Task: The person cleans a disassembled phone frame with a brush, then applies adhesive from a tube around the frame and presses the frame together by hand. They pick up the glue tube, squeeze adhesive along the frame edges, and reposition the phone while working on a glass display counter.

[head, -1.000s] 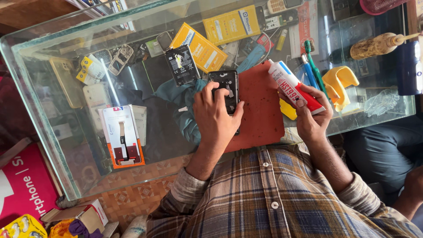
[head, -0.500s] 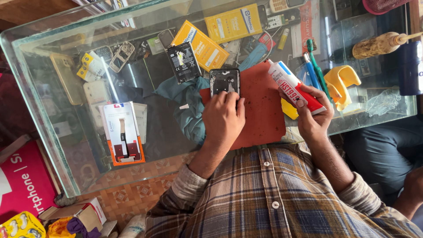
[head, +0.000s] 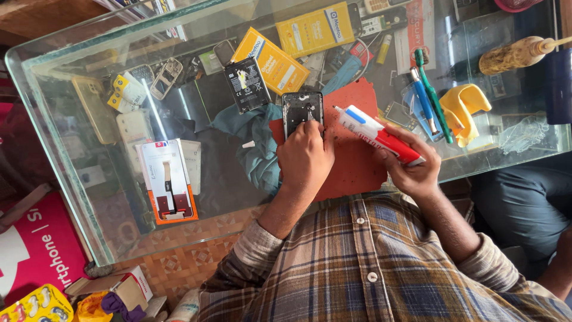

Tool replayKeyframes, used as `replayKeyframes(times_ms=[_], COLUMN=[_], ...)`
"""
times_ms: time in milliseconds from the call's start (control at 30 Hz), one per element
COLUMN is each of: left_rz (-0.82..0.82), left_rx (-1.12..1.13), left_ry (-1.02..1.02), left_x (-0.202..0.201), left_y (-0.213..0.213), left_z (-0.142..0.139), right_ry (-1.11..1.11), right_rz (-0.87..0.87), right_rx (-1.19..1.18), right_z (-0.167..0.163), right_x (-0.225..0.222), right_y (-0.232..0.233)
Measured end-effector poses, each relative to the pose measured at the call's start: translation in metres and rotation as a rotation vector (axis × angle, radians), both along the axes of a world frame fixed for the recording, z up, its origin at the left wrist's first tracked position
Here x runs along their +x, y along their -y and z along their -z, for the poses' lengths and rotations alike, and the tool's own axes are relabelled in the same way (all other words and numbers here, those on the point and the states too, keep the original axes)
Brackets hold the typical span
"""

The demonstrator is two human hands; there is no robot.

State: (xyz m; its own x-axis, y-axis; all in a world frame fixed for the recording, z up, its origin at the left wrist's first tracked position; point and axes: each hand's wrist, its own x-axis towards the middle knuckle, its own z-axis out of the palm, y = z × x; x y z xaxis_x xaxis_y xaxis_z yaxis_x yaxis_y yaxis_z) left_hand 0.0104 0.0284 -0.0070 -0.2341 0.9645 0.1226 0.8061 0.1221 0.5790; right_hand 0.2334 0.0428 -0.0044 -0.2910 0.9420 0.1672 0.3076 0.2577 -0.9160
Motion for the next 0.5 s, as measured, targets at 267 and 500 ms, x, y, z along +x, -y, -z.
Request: replayKeyframes(times_ms=[267,500], left_rz=[-0.042,-0.051], left_rx=[-0.058,-0.083], left_ry=[0.131,0.347], left_x=[-0.008,-0.019], left_y=[-0.007,-0.007], left_z=[-0.005,-0.008], right_ry=[-0.038,-0.041], right_rz=[-0.044,-0.017], right_rx=[-0.013,-0.005], right_z=[-0.003,-0.003], right_x=[0.001,-0.004], right_y=[-0.005,-0.008])
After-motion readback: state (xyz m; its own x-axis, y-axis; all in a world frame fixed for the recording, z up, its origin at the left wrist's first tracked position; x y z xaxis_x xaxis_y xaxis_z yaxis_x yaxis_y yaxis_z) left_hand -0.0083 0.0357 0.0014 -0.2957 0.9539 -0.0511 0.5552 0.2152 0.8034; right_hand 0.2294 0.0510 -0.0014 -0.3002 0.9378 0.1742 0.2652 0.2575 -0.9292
